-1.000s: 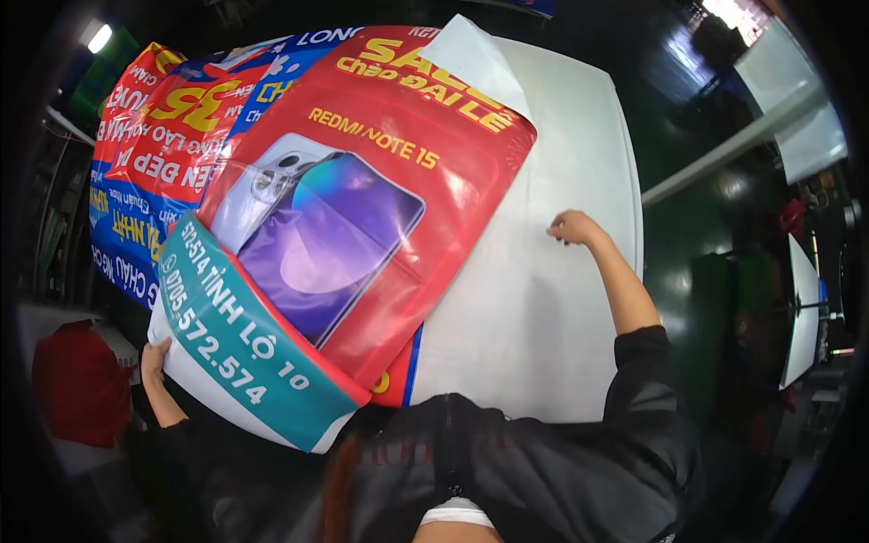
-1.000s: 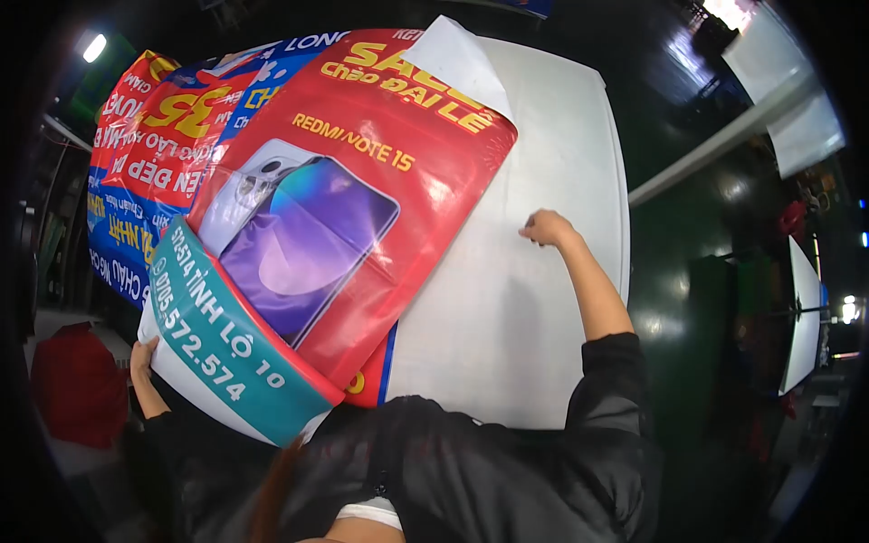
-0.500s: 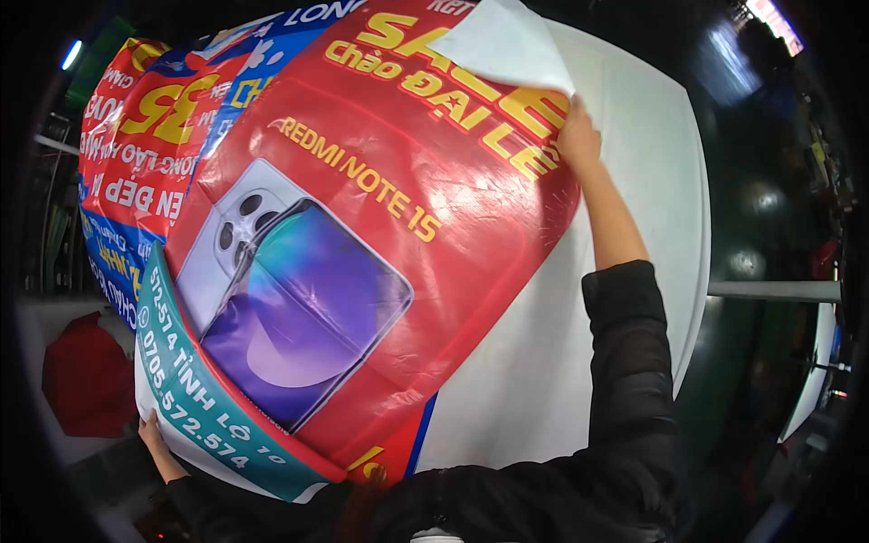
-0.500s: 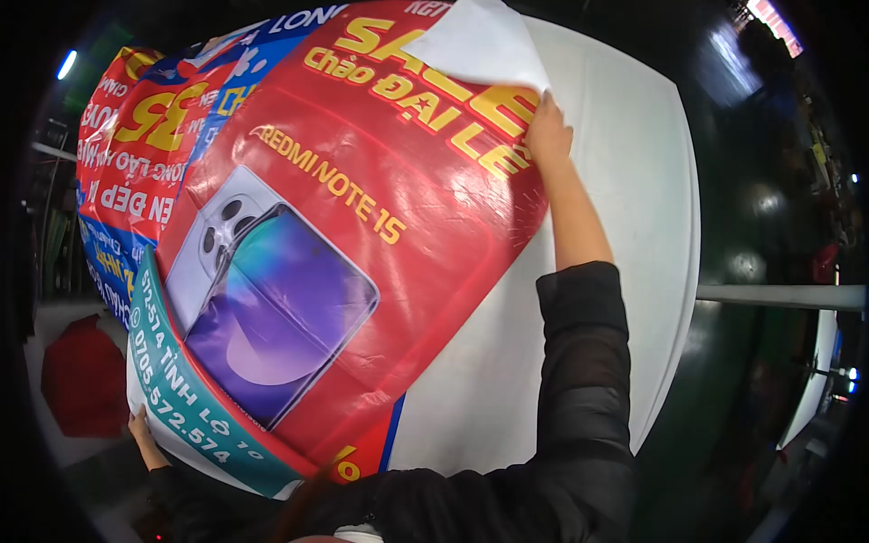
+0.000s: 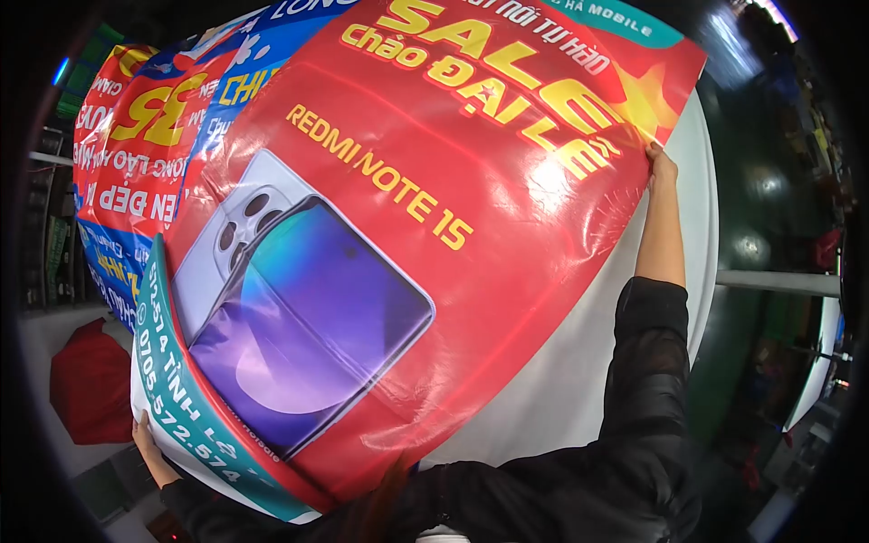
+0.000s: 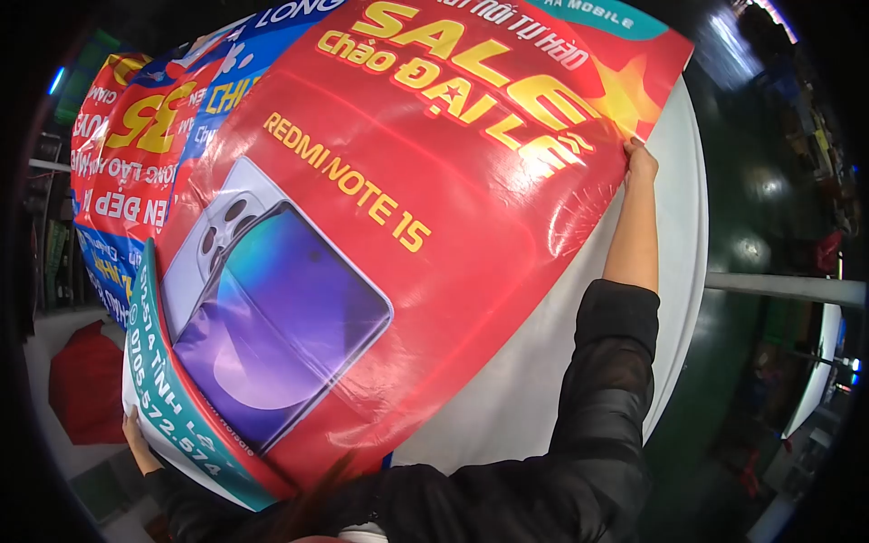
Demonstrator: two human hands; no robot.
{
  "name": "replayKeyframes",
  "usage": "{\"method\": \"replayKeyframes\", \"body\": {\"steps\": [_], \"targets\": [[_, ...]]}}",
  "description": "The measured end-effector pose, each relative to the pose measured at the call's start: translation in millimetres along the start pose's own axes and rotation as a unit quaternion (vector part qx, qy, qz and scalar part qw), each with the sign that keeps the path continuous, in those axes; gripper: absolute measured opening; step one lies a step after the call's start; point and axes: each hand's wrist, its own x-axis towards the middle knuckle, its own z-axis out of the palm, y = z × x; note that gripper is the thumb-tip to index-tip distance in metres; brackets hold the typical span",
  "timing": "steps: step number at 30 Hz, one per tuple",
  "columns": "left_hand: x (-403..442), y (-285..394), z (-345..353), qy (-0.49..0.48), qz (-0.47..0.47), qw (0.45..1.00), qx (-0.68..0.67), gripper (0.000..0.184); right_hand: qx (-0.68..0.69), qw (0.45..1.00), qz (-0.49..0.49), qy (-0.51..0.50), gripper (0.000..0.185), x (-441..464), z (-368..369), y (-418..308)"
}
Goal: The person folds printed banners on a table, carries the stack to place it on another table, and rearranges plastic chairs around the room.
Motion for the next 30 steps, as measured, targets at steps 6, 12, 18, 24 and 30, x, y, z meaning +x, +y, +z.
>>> {"method": "replayKeyframes", "body": {"steps": [6,12,18,24,30], "targets": [[-27,28,0,-0.038,-0.030,0.999,0.006,0.042,-0.579,0.766,-0.254,0.113,0.063,-104,30,-50],[-32,29,11,-0.019,-0.029,0.999,-0.002,0.042,-0.645,0.646,-0.293,-0.286,0.070,-384,17,7],[-40,64,36,-0.118,-0.037,0.986,-0.116,0.040,-0.699,0.546,-0.367,-0.281,0.069,-328,1,-1],[-210,176,160,-0.312,0.026,0.918,-0.243,0.031,-0.854,0.496,-0.113,0.109,0.064,-172,30,-67],[-249,172,174,-0.312,0.018,0.903,-0.296,0.036,-0.632,0.718,-0.272,-0.109,0.063,-302,31,-78]]}}
